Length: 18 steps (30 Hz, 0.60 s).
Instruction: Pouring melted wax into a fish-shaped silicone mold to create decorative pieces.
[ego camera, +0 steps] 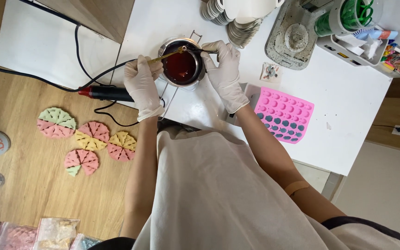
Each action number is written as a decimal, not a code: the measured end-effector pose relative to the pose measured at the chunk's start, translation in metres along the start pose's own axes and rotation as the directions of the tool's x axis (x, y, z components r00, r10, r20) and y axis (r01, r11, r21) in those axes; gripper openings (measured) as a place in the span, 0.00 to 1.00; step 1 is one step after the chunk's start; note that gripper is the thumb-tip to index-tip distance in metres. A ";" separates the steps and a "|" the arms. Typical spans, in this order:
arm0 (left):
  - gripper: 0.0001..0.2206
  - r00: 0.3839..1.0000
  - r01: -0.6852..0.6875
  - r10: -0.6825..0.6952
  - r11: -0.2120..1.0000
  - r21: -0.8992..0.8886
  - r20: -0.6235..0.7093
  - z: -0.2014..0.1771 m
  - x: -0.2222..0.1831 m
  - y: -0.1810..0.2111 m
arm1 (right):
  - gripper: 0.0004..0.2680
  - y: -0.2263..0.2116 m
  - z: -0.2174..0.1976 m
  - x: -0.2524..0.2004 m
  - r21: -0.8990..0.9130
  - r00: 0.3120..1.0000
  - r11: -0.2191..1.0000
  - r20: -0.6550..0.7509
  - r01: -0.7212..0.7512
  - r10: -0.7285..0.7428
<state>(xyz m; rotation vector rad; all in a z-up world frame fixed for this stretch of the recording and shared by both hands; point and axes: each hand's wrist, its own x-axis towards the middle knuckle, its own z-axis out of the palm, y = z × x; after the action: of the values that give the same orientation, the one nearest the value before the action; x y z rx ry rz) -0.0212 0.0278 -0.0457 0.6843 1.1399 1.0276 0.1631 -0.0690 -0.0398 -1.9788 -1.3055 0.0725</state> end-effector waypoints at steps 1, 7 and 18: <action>0.10 1.000 0.000 0.000 1.000 0.002 0.003 0.001 -0.001 0.002 | 0.06 0.001 0.000 -0.001 0.000 1.000 1.000 -0.002 -0.002 0.002; 0.09 1.000 -0.012 0.012 1.000 -0.012 -0.013 0.004 -0.006 0.011 | 0.05 0.003 0.002 -0.001 -0.028 1.000 1.000 -0.015 0.006 -0.007; 0.10 0.994 -0.103 0.104 0.995 -0.004 0.043 0.008 -0.019 0.022 | 0.06 -0.009 -0.001 0.000 0.002 1.000 1.000 -0.025 0.000 0.000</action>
<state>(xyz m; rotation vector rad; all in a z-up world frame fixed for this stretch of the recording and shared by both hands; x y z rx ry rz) -0.0219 0.0195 -0.0171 0.7674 1.0750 1.0960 0.1572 -0.0676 -0.0335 -1.9720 -1.2890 0.0494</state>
